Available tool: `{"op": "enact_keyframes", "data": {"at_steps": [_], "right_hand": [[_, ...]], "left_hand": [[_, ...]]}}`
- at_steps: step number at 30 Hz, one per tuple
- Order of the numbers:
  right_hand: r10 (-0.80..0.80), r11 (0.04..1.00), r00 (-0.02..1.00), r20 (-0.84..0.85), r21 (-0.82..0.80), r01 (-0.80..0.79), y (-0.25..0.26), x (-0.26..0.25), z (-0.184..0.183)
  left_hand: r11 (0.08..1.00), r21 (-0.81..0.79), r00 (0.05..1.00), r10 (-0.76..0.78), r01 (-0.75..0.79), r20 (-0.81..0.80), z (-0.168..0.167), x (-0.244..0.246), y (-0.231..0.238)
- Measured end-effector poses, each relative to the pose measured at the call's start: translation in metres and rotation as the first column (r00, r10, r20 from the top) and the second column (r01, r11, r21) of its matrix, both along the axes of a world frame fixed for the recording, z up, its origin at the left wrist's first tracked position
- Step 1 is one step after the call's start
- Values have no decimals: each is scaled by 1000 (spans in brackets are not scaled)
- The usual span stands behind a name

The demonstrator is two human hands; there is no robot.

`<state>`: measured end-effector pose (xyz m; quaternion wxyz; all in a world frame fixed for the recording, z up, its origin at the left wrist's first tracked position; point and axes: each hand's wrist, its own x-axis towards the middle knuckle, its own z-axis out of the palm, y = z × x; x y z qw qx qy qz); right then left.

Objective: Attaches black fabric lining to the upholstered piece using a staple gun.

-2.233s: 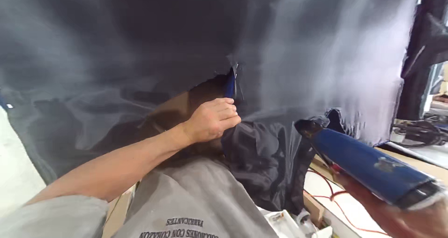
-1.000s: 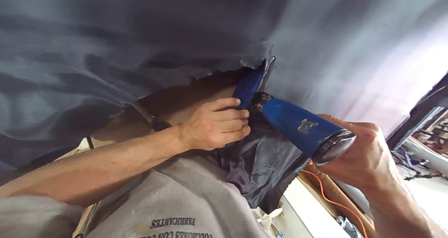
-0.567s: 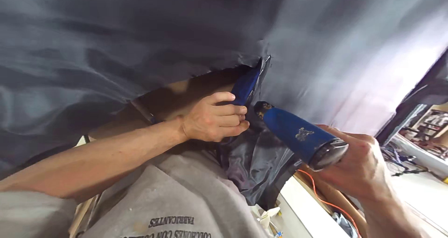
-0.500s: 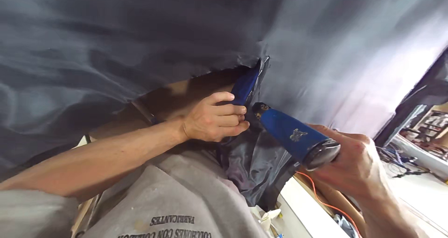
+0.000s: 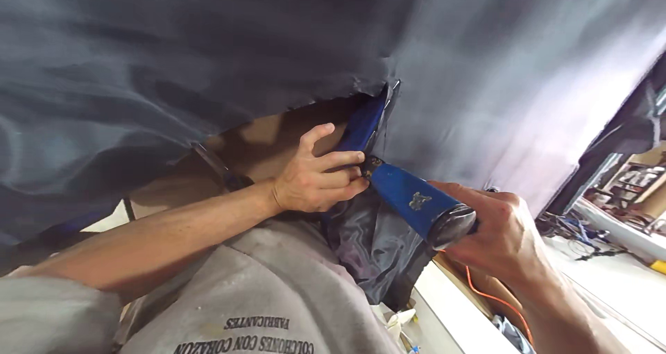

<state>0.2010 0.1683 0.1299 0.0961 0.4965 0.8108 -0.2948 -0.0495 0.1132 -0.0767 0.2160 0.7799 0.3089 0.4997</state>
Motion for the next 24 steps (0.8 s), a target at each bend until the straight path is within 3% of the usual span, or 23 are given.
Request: {"op": "enact_keyframes", "data": {"at_steps": [6, 9, 13, 16, 19, 21, 24], "right_hand": [[-11, 1000, 1000, 6, 2, 11, -2, -2, -3], [-63, 994, 998, 21, 85, 61, -10, 6, 13], [-306, 921, 952, 9, 256, 293, -50, 46, 57], [-491, 815, 857, -156, 267, 515, -88, 76, 69], [-534, 754, 775, -339, 224, 618, -118, 97, 60], [-527, 743, 753, -394, 218, 633, -131, 111, 52], [-519, 721, 762, -387, 279, 634, -147, 133, 46]], "left_hand": [[1000, -19, 1000, -13, 13, 20, -1, 1, -1], [999, -3, 999, -35, 35, -9, 0, -1, 1], [990, -66, 992, -127, 127, -1, 11, -11, 7], [964, -262, 993, -9, 39, 114, 38, -21, 1], [827, -551, 967, 217, -110, 134, 66, -19, -26], [678, -722, 967, 251, -137, 52, 77, -10, -45], [528, -833, 962, 273, -163, -16, 81, 6, -66]]}}
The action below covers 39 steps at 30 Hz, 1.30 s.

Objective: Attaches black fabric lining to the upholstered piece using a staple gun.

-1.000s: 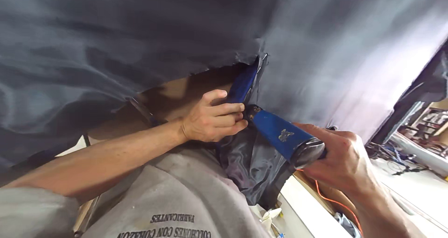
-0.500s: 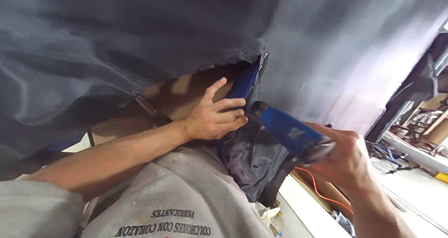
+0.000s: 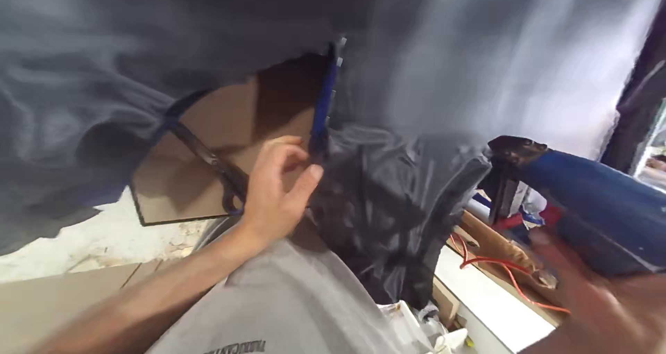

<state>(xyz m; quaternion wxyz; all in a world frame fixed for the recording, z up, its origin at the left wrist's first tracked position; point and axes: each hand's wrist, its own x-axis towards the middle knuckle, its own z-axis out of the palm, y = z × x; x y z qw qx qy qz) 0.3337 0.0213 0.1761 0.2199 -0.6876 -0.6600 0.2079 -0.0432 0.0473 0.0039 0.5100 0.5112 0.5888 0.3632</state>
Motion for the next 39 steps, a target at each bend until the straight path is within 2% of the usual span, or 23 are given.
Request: {"op": "enact_keyframes", "data": {"at_steps": [5, 7, 9, 13, 15, 17, 19, 21, 22, 24, 26, 28, 29, 31, 33, 36, 39], "right_hand": [[-128, 991, 977, 172, 47, 122, -20, 47, -4], [-172, 984, 975, 141, 61, 165, -31, 58, -12], [-178, 982, 983, 36, 77, 175, -46, 58, -24], [-279, 955, 949, -148, 64, 291, -98, 38, -39], [-332, 937, 927, -175, 52, 345, -118, 18, -38], [-334, 935, 933, -136, 76, 346, -124, 3, -34], [-256, 960, 964, -69, 97, 262, -116, -4, -26], [-121, 989, 983, -136, 74, 132, -96, -1, -17], [-59, 996, 980, -191, 61, 72, -81, 1, -13], [48, 997, 981, -187, 64, -37, -46, 9, -10], [119, 991, 993, 20, 57, -120, -5, 10, -18], [172, 980, 953, 251, 52, -190, 35, 9, -43], [203, 970, 926, 319, 66, -235, 54, 13, -63], [249, 941, 885, 392, 119, -317, 86, 26, -104], [290, 924, 858, 423, 109, -366, 105, 31, -130], [307, 923, 869, 389, 100, -371, 110, 29, -141], [241, 943, 892, 383, 125, -308, 96, 24, -142]], "left_hand": [[996, -25, 988, 76, -80, -133, 7, 34, -23], [988, -101, 969, 89, -116, -232, 12, 45, -24], [971, -167, 952, 118, -170, -283, 12, 47, -23], [984, -77, 981, 153, -162, -118, 12, 46, -27], [985, -131, 993, 119, -115, 24, 14, 44, -31], [967, -249, 987, 86, -51, 132, 13, 39, -34], [917, -399, 969, 100, -1, 227, 12, 31, -41], [848, -529, 918, 228, -23, 325, 12, 16, -50], [838, -542, 906, 274, -62, 321, 6, 8, -52], [882, -445, 923, 289, -153, 255, -10, -11, -59], [960, -203, 974, 211, -191, 85, -20, -32, -61], [995, 75, 971, 84, -69, -224, -17, -46, -61], [983, 179, 923, 23, 49, -384, -11, -48, -58], [883, 309, 751, -70, 352, -656, 3, -41, -43], [704, 362, 583, -91, 611, -808, 6, -29, -20], [487, 387, 521, -174, 783, -836, 0, -18, 26], [301, 402, 498, -411, 865, -764, 12, -17, 67]]}}
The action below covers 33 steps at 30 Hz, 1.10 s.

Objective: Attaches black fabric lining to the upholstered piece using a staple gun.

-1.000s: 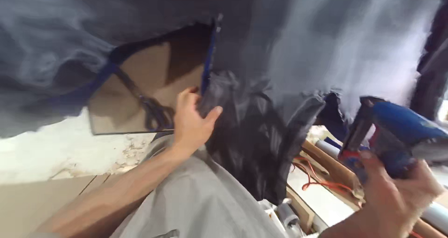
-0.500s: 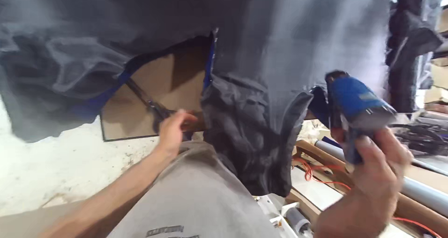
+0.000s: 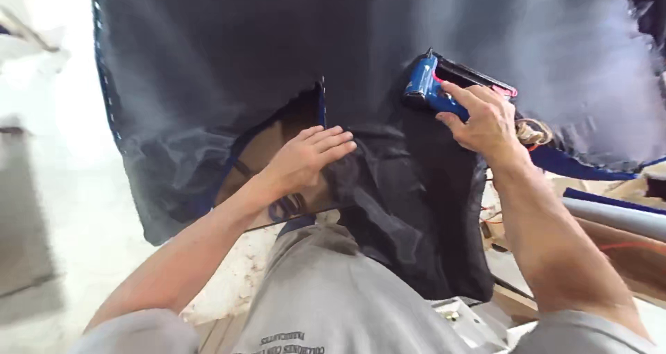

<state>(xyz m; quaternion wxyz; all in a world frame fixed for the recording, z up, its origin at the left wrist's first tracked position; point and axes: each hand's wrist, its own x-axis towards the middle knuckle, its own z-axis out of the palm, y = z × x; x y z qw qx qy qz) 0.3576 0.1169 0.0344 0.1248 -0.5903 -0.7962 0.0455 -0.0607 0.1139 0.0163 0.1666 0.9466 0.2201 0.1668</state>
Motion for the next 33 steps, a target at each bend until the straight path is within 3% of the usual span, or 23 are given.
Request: {"op": "enact_keyframes", "data": {"at_steps": [4, 9, 12, 15, 17, 19, 22, 24, 27, 30, 33], "right_hand": [[-97, 995, 995, 10, 16, 97, -14, -9, -5], [-271, 961, 959, 86, -30, 275, -33, -41, 16], [-378, 926, 925, -37, -12, 377, -85, -125, 38], [-434, 898, 876, -211, -26, 439, -134, -220, 9], [-494, 864, 836, -242, -22, 504, -143, -260, -12], [-561, 812, 797, -223, 41, 583, -140, -279, -24], [-589, 759, 773, -237, 167, 630, -133, -282, -32], [-559, 743, 785, -267, 257, 617, -136, -272, -33], [-446, 793, 860, -249, 337, 508, -149, -257, -30], [-372, 856, 908, -193, 308, 416, -157, -256, -38], [-437, 877, 885, -164, 139, 459, -153, -262, -14]], "left_hand": [[975, -136, 985, -174, 175, 22, 30, -8, 33], [904, -28, 886, -424, 426, -188, 34, 8, 59], [850, -33, 817, -516, 526, -259, 25, 15, 68], [811, 3, 780, -562, 585, -276, 22, 18, 73], [778, 83, 770, -591, 623, -242, 16, 20, 74], [759, 226, 791, -597, 610, -133, 5, 19, 74], [825, 342, 854, -510, 450, 107, -6, 15, 68], [843, 382, 866, -468, 379, 175, -10, 10, 63], [835, 437, 873, -449, 335, 189, -23, 2, 48], [857, 438, 887, -400, 273, 230, -37, 0, 36], [875, 427, 894, -363, 230, 261, -40, 0, 33]]}}
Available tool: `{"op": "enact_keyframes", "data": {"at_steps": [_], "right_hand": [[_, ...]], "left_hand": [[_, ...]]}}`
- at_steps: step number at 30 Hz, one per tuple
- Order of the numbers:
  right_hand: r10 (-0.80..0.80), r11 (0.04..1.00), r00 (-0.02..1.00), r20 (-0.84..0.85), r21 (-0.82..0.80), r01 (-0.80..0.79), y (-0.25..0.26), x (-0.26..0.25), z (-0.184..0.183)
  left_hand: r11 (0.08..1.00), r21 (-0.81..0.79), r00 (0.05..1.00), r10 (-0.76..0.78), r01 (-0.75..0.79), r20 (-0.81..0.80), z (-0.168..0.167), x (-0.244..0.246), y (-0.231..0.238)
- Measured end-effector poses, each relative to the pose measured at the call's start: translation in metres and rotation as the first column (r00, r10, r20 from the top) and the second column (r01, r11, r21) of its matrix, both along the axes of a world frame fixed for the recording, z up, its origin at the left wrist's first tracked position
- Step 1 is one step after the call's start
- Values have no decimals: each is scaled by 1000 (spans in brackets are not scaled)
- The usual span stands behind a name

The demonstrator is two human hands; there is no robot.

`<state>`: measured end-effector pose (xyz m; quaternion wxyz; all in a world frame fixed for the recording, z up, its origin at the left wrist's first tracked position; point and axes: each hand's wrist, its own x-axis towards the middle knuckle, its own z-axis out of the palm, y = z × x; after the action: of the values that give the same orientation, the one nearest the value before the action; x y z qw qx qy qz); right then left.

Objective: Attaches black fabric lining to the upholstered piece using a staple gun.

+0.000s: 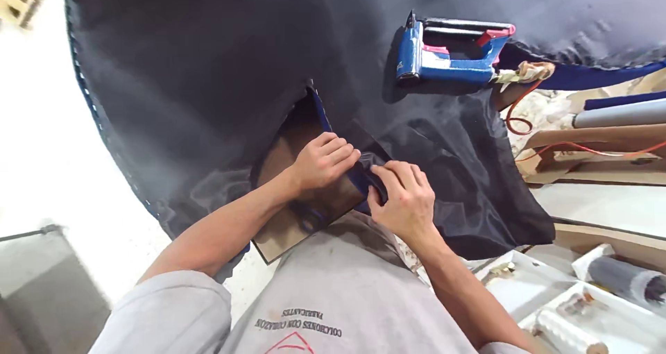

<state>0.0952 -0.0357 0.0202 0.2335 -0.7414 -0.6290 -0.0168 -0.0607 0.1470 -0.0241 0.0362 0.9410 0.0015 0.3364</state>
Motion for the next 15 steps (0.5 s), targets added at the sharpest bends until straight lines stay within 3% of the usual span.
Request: {"op": "enact_keyframes", "data": {"at_steps": [3, 9, 15], "right_hand": [[-51, 998, 998, -25, 29, 52, 16, -11, 7], [-95, 982, 995, -4, 161, 95, 30, -18, -27], [54, 974, 998, -20, 220, -48, 17, -12, -33]], "left_hand": [[1000, -20, 1000, 18, -18, -3, 0, 0, -3], [996, -71, 999, 51, -51, 1, 1, 0, -8], [987, -161, 989, -40, 16, -143, 14, -13, 9]]}}
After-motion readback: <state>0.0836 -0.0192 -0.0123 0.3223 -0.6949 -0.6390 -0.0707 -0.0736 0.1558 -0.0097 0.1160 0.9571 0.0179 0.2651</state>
